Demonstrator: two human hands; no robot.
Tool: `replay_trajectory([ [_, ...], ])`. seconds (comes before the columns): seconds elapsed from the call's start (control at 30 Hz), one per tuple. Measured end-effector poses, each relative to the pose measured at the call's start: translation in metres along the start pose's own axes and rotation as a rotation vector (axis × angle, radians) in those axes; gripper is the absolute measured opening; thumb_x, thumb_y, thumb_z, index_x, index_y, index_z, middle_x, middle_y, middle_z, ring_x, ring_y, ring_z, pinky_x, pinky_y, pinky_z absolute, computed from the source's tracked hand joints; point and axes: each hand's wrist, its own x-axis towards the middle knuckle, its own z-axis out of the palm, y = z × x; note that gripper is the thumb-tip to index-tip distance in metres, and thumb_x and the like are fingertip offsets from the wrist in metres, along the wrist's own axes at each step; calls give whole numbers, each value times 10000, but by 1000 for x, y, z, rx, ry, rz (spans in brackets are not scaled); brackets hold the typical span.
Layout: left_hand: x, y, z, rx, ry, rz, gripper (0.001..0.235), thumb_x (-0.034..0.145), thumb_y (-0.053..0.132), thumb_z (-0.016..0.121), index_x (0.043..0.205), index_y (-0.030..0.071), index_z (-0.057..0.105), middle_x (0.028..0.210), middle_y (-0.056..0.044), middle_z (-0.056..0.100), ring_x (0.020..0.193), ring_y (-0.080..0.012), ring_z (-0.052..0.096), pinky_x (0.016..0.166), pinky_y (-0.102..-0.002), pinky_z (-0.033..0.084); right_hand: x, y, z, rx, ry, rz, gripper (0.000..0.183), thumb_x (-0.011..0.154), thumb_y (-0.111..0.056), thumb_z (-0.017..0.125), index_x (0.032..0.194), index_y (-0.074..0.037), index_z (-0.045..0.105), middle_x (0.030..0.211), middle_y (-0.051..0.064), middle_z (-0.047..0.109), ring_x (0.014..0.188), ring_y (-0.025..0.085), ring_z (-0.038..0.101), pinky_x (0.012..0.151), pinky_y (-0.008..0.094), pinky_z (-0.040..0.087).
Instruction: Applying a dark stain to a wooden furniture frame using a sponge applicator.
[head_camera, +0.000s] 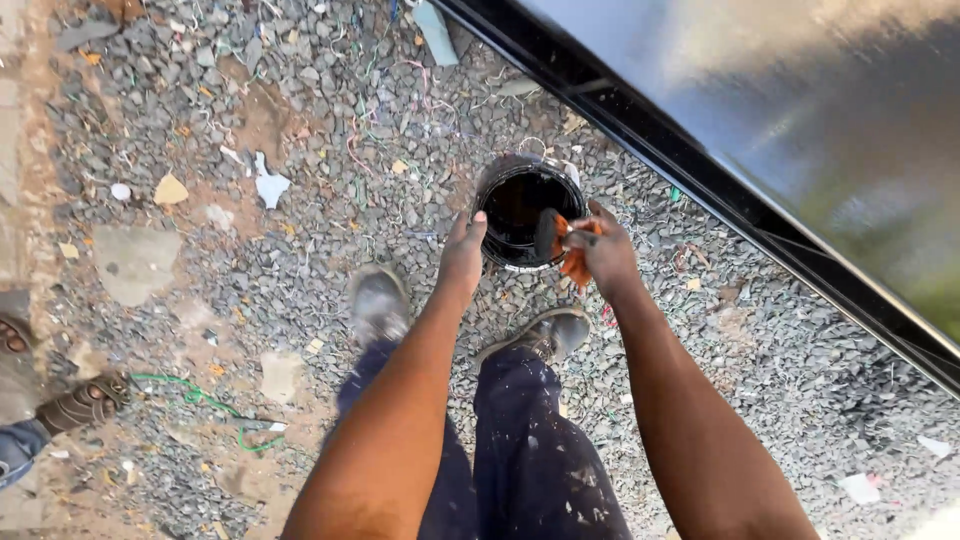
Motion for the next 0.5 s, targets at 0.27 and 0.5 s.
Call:
replay_trajectory([
  [0.27,-38,5,4,5,-65,-30,961,989,769,353,1675,138,121,1719,-179,121,1576,-403,142,1256,-612,196,-28,37,-2,-96,-34,-51,261,994,-100,546,1206,36,612,721,167,665,597,254,680,521,359,547],
  [0.5,-172,1,6,59,-127,-34,1065,928,827,405,1665,98,166,1700,-211,174,1564,-402,192,1251,-579,235,-190,-4,-19,-75,63,-16,273,1016,-88,460,1151,75,633,667,151,588,561,249,594,621,403,531],
])
